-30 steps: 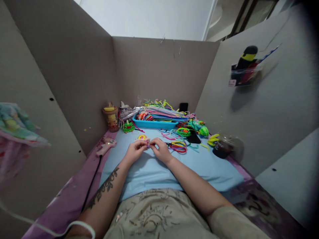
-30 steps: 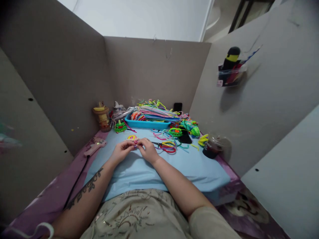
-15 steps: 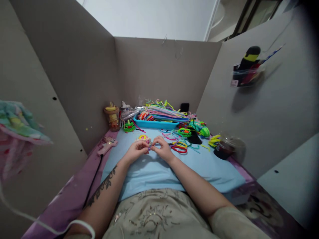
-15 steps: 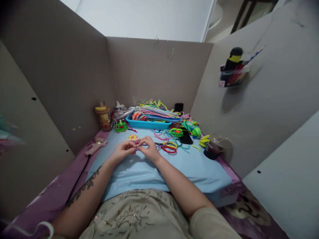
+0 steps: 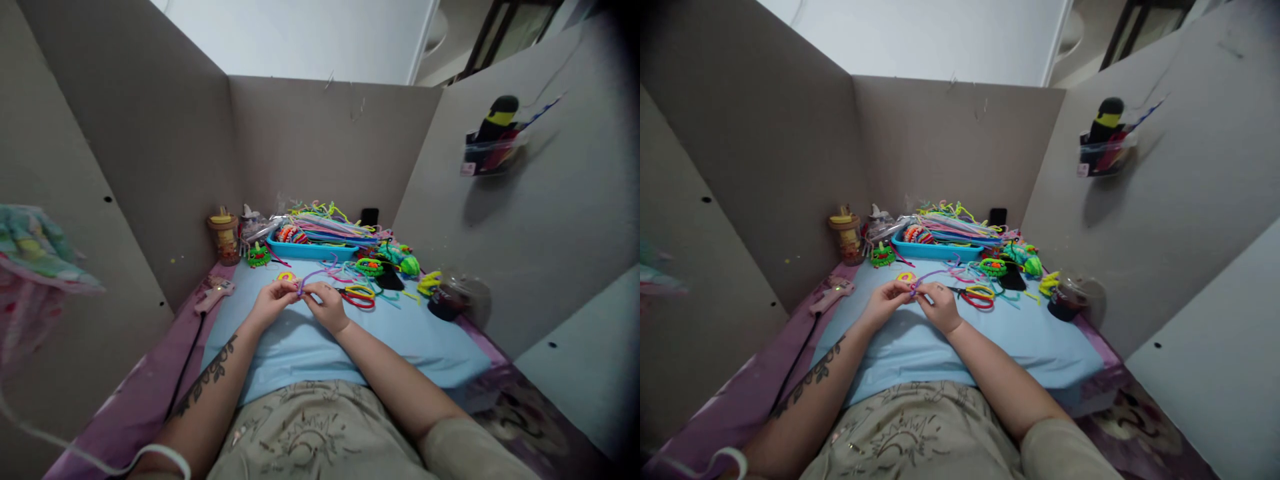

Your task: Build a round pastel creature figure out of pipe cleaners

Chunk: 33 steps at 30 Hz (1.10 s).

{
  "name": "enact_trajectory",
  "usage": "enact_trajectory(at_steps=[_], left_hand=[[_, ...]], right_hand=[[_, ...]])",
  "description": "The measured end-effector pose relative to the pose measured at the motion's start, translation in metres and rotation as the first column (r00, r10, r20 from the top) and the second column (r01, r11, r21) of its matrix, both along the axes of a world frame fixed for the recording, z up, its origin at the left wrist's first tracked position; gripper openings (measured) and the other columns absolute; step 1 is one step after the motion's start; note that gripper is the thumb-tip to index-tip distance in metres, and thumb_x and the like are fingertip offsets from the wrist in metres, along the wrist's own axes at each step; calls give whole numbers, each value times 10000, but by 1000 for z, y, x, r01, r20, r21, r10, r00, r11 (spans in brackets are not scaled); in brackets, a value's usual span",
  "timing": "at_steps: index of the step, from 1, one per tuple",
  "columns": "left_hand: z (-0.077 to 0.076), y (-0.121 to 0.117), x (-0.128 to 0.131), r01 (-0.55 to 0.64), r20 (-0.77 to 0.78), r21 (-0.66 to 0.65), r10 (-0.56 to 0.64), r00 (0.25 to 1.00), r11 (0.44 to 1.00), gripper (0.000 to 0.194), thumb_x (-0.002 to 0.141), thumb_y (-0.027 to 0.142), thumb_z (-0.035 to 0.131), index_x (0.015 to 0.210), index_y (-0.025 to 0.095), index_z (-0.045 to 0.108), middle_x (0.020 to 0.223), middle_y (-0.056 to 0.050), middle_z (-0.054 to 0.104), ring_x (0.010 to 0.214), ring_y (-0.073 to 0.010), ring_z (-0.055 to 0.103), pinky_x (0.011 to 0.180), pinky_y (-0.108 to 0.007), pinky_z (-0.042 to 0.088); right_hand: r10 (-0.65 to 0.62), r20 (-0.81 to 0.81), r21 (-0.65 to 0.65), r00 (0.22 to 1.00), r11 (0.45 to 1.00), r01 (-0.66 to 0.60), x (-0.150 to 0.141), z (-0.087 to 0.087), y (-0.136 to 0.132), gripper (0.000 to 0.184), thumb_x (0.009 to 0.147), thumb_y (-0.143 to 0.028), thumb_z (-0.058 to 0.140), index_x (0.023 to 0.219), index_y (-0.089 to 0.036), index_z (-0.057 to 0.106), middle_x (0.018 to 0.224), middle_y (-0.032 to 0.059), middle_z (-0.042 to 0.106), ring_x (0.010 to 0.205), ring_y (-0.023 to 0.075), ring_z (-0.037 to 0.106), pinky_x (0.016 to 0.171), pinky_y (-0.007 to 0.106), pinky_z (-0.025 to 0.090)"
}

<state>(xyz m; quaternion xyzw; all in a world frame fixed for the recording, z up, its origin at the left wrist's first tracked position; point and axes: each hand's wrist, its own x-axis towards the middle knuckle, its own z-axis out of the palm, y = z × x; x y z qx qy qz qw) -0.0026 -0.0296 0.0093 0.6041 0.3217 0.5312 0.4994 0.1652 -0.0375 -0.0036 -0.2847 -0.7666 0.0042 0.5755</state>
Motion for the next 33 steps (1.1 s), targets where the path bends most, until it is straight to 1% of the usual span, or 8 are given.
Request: enact_trajectory(at_steps=[3,7,13,19,22,26,30,33], left_hand=[[-1,0,0,-5,2,8,5,1000,1000,316,601,386,801,731,138,655,703,-13,666,625,-122,615,637,-268,523],[-3,0,0,-12,2,29,12,1000,1000,306,606,380,800,726,137,658,733,-28,679,659,-136,627,665,-282,529],[-7,2,0,-25,-16,66,26,1000,998,277,625,368,788,733,144,664,779,-46,696,729,-161,642,724,-307,530],[-5,0,-1,-51,-55,117,58,997,992,259,655,379,758,743,151,672,811,-56,706,778,-180,646,766,-327,526],[-4,0,-1,-70,-85,154,84,993,985,230,675,366,738,733,154,671,791,-49,701,783,-182,642,762,-323,522],[-3,1,-1,-105,-119,229,134,984,968,169,691,323,722,714,164,672,768,-41,675,773,-175,622,742,-305,507],[0,0,-2,-152,-143,326,207,968,933,119,694,287,722,694,179,672,783,-36,638,802,-174,594,749,-291,485],[0,-1,-3,-183,-159,385,260,952,905,105,719,281,707,752,185,682,797,-34,623,765,-160,580,661,-256,471]], right_hand=[[-5,4,12,1000,1000,5,-1,-2,1,119,849,-184,574,915,-234,660,846,45,723,794,178,664,744,328,528],[-39,-34,16,999,999,39,-2,-3,0,109,844,-204,596,931,-225,657,855,60,727,808,189,671,750,345,542],[0,-21,30,1000,1000,1,-3,2,-3,135,846,-171,586,916,-239,680,907,55,741,886,198,689,797,355,546],[15,-19,33,1000,999,-14,-4,0,-1,156,845,-171,586,933,-240,694,942,67,743,874,198,697,799,358,550],[29,-9,25,1000,999,-28,-5,-1,1,154,851,-178,580,929,-241,697,900,57,748,842,187,699,777,342,553],[41,-6,1,999,999,-41,-5,-3,3,141,852,-184,578,912,-229,696,861,54,748,801,179,694,746,327,551],[46,-16,-34,999,998,-46,-6,-4,3,147,854,-185,568,917,-229,693,842,47,741,776,172,684,728,317,549],[49,-17,-55,999,997,-50,-7,-3,1,148,856,-186,562,923,-230,687,842,43,734,767,168,672,721,313,542]])
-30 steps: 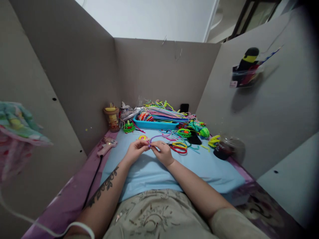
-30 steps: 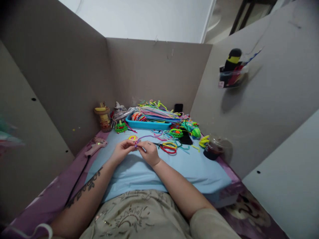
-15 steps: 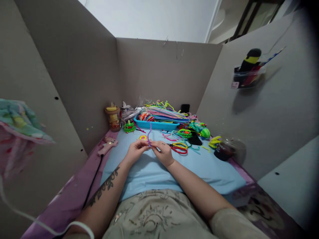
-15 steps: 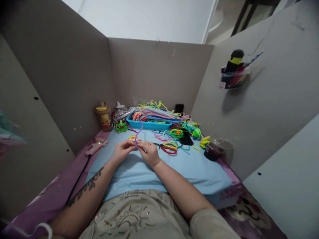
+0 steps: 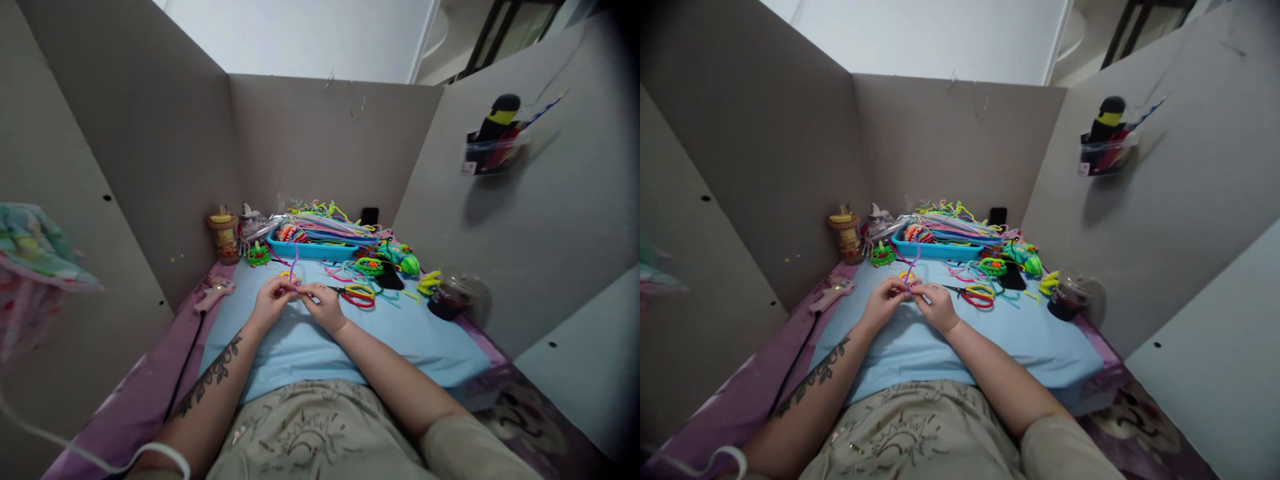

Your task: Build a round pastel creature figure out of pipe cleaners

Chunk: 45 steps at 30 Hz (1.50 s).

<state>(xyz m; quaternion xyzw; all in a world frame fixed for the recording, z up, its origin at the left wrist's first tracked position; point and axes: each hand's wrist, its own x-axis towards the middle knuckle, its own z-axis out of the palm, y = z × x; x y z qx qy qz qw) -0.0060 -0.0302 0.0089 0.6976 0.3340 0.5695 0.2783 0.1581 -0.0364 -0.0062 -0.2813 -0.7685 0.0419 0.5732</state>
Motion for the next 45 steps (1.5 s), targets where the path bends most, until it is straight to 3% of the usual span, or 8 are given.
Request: enact_trajectory(at_steps=[6,13,18,31,35,45], left_hand=[[-6,2,-2,-75,-49,143,83,995,987,82,766,277,673,785,211,717,809,-33,567,762,-154,558,620,-253,457],[-10,-1,-2,-183,-121,269,221,968,946,82,802,264,638,821,205,693,907,-50,558,871,-180,554,798,-322,466],[-11,-3,0,-195,-209,322,271,940,926,80,831,240,591,846,201,659,920,-61,588,919,-200,565,839,-337,456],[-12,-1,4,-185,-294,383,309,904,905,92,858,229,555,910,192,622,951,-70,619,916,-193,587,793,-324,490],[-11,-1,3,-161,-339,388,303,891,908,94,878,230,529,912,205,613,862,-43,670,871,-182,613,773,-304,489],[-14,-3,4,-167,-391,404,335,857,899,145,905,223,465,920,195,606,905,-61,686,865,-196,612,771,-316,468]], right_hand=[[10,11,-8,1000,1000,-10,-1,2,-2,136,865,-184,545,914,-224,666,822,47,712,779,178,646,724,324,526],[6,26,2,1000,1000,-6,0,1,-1,111,873,-195,543,930,-219,635,831,53,685,796,184,621,733,336,510],[-12,40,-3,999,1000,12,2,-1,0,109,881,-198,523,917,-217,624,819,59,670,786,191,604,731,345,501],[-61,-18,-162,998,985,57,0,-5,3,113,871,-239,508,857,-185,606,731,22,625,638,139,561,619,262,472],[-38,-33,-207,999,978,31,0,-4,5,122,876,-247,505,869,-181,607,742,16,648,602,124,568,575,235,473],[-29,41,-141,999,989,34,5,-6,6,112,852,-237,518,834,-190,618,714,30,629,659,156,566,659,282,467]])
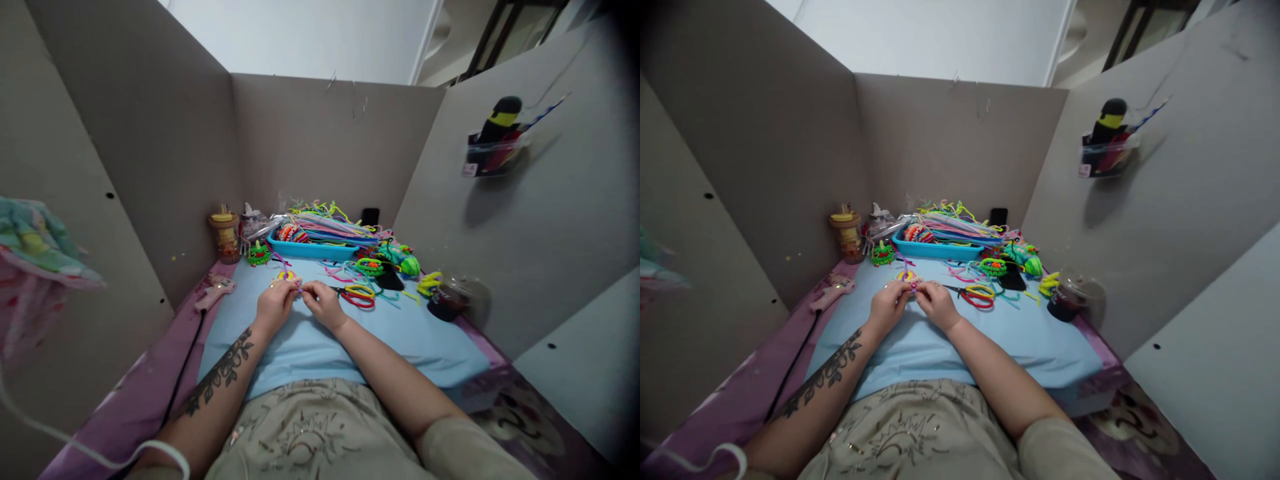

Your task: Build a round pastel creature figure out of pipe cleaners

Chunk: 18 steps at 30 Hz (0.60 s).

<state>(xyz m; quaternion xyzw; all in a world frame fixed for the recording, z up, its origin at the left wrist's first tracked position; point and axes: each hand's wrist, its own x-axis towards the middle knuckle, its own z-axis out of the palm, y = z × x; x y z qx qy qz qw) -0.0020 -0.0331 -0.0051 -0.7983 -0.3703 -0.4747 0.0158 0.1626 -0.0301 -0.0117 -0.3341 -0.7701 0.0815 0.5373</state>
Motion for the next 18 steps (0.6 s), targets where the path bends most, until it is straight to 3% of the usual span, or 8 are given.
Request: enact_trajectory(at_steps=[18], left_hand=[[2,-1,4,33,69,-108,-25,997,994,130,872,251,508,878,197,626,812,-47,671,717,-172,567,698,-296,439]], right_hand=[[-166,-46,-25,985,986,165,-10,-4,3,134,882,-272,468,844,-189,566,723,20,627,641,151,578,594,255,457]])
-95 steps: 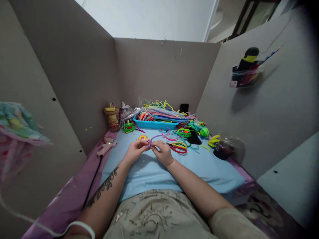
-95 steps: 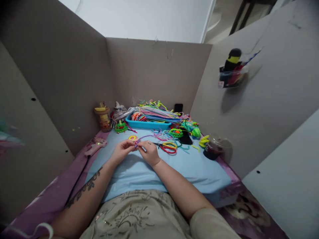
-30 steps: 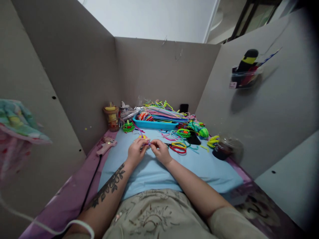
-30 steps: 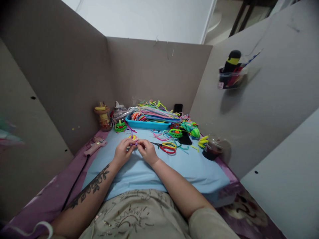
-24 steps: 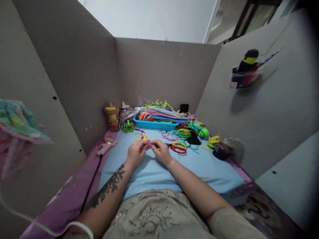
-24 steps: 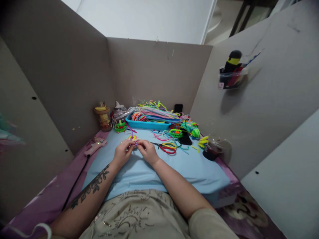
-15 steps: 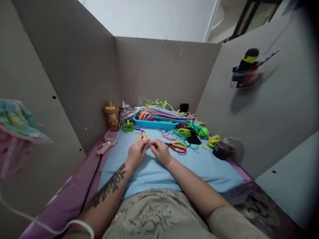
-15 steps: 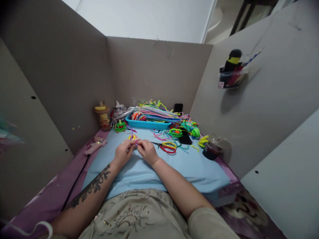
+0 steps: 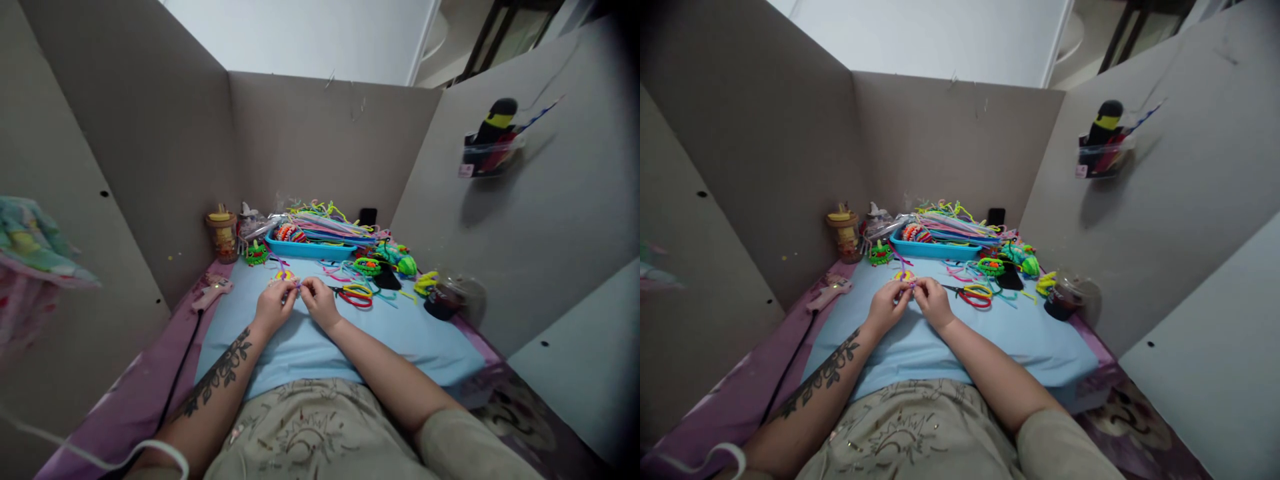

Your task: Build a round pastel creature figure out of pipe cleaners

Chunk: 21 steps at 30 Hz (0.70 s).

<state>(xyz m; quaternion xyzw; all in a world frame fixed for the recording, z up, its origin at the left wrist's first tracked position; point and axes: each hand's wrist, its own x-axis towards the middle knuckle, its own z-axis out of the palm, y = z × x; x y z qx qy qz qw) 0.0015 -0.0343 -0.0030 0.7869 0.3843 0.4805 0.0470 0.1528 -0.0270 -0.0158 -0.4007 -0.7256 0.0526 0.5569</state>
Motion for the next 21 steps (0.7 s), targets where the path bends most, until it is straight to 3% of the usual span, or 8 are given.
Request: enact_trajectory(at_steps=[9,16,21], left_hand=[[-1,4,1,40,141,-109,-25,990,993,156,854,252,517,819,182,651,713,-27,635,674,-152,554,638,-262,435],[-3,5,2,89,277,-199,-31,960,976,189,825,282,550,841,164,696,731,-34,677,638,-140,580,595,-243,453],[-3,8,1,142,380,-245,-39,924,959,173,772,295,609,815,164,713,726,-30,705,642,-145,607,599,-240,479]], right_hand=[[-83,98,111,992,991,72,-6,-1,4,122,891,-244,467,885,-189,576,773,56,623,762,197,575,722,318,470],[-47,213,187,976,982,7,-3,-4,5,156,911,-231,455,855,-198,597,752,77,622,770,223,567,726,350,480],[5,231,217,973,975,-56,-2,-4,2,187,902,-187,435,948,-195,616,776,90,644,771,230,583,717,372,494]])
